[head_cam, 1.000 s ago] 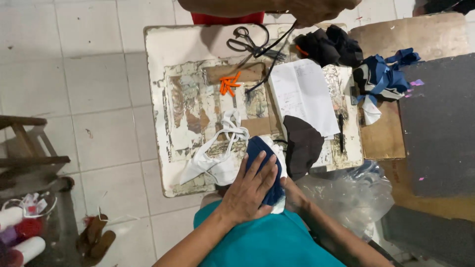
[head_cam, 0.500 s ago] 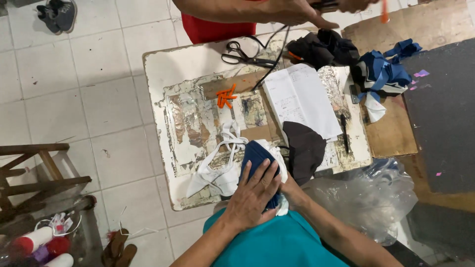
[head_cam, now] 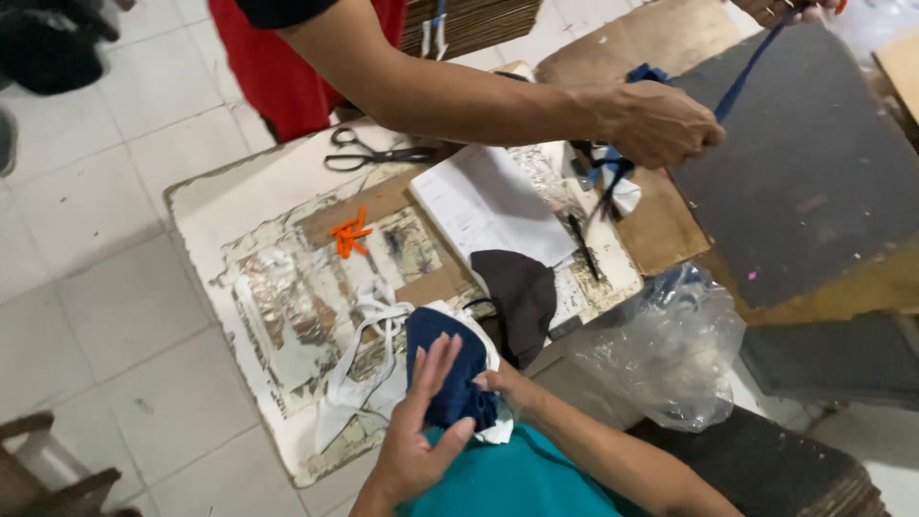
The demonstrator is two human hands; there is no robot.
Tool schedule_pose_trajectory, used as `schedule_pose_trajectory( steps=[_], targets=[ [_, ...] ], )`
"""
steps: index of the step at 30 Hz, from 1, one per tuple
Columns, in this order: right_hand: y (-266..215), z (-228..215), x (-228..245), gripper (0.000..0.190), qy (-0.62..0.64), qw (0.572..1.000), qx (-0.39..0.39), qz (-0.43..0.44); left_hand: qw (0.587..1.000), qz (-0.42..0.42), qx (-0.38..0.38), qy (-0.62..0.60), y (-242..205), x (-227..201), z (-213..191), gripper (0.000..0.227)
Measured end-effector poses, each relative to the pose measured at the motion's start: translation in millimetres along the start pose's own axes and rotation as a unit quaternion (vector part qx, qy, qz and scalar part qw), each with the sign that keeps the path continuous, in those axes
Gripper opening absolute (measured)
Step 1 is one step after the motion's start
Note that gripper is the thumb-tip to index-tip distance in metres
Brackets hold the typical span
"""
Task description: The person assembles a shoe by inserting a black insole into a blue and white shoe upper, then threading a white lace through the eyelets. They also handle a black fabric piece and mark an orange plastic piece on a dark board with a pen before returning to the shoe.
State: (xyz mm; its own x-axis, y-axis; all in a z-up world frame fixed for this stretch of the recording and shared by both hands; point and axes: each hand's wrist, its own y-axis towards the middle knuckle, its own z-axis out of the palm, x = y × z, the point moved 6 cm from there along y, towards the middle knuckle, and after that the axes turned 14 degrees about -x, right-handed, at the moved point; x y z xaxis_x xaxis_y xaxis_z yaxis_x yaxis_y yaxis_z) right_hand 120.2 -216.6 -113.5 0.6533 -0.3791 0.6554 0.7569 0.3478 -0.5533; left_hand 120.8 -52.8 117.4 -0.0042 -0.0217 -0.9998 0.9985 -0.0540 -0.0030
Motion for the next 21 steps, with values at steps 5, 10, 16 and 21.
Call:
schedule_pose_trajectory(
  steps=[5,10,16,21],
  targets=[
    [-21.2,-2.1,41.1,0.098,0.036,0.995,0.069,-0.062,0.984,-0.001,-0.16,-0.075,-2.5,16.8,-3.2,0.069],
    [33.1,-198.7,-57.5,0.055,-0.085,0.984,0.055,-0.144,0.965,-0.027,-0.257,-0.033,13.8,47.7,9.2,0.065],
    [-34.1,-291.1,-11.5,0.029,-0.172,0.956,0.054,-0.231,0.941,-0.182,-0.284,0.029,54.8,97.8,82.0,0.061],
    [-138.4,-345.8,-3.9,0.031,-0.254,0.904,-0.055,-0.338,0.963,-0.198,-0.176,0.046,116.2,112.6,179.0,0.055]
  ],
)
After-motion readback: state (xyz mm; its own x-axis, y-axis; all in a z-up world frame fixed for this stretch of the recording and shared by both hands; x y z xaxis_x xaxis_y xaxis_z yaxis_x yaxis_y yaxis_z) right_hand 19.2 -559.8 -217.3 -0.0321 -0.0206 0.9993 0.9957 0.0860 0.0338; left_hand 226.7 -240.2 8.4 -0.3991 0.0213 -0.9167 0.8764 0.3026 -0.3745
